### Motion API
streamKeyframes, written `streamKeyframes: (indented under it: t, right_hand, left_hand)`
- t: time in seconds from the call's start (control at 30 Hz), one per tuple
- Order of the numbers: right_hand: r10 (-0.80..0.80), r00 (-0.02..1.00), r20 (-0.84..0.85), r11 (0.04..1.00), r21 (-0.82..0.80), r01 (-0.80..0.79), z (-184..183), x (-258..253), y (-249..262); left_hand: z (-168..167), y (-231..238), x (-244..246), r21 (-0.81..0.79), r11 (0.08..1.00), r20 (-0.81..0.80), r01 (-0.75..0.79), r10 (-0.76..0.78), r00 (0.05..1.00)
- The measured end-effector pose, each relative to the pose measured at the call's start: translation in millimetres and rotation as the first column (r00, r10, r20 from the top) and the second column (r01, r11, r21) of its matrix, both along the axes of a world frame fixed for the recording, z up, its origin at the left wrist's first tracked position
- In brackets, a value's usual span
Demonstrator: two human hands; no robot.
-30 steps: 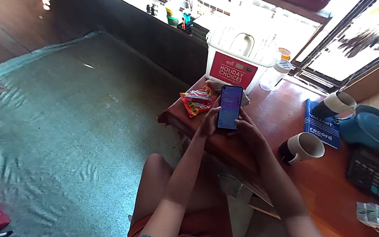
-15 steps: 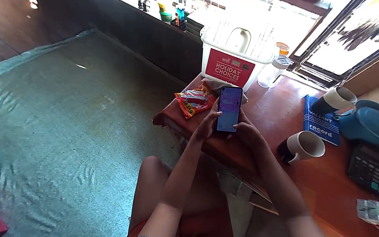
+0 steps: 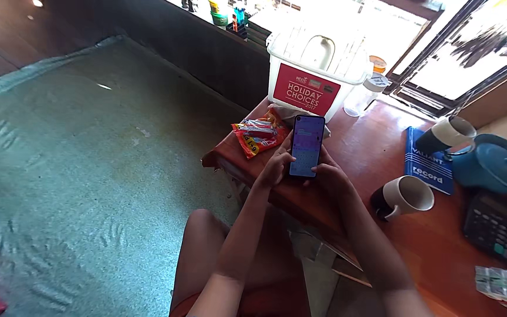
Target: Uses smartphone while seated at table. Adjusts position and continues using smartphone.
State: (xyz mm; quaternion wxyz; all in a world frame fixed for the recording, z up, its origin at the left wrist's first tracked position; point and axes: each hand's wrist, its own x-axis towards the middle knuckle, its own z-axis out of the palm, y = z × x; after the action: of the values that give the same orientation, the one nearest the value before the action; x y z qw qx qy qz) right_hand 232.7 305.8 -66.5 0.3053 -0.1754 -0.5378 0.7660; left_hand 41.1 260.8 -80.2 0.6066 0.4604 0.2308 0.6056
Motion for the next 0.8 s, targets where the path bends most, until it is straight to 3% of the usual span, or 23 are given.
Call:
streamKeyframes:
  t: [0.8]
  right_hand:
    - [0.044,0.998,-0.039,0.999,-0.003,-0.044,-0.1,0.2,1.6]
  left_hand:
    - [-2.3,-1.1,-0.8,0.007,1.000,0.011,0.003,-0.003,1.000]
